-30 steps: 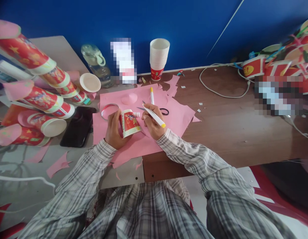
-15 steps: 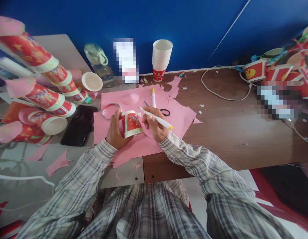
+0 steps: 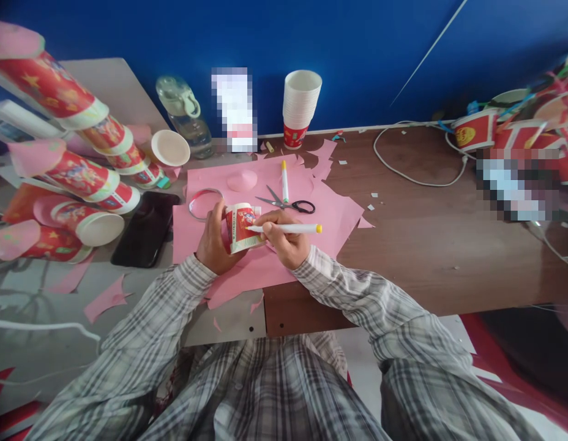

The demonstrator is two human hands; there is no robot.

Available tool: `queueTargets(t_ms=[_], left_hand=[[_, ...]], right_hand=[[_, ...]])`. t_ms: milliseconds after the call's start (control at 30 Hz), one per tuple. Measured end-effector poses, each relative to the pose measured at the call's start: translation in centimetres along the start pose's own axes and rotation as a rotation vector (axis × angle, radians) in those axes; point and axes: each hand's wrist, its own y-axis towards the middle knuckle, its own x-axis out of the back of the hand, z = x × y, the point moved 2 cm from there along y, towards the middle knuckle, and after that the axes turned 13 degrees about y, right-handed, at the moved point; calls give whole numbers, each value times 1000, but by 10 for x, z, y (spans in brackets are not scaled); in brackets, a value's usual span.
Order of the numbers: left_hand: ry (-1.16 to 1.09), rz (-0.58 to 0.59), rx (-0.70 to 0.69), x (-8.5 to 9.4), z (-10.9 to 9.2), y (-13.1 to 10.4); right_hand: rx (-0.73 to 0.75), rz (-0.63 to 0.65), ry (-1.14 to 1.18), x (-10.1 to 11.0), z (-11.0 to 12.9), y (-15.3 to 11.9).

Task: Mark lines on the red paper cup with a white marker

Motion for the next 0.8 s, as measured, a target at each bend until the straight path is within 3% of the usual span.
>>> queueTargets(t_ms=[300,800], left_hand=[[11,-3,-3,-1,0,-1],[14,-11,-22,1,-1,1]], right_hand=[[50,96,-259,-3,3,-3],[61,135,-328,-7,7,-1]])
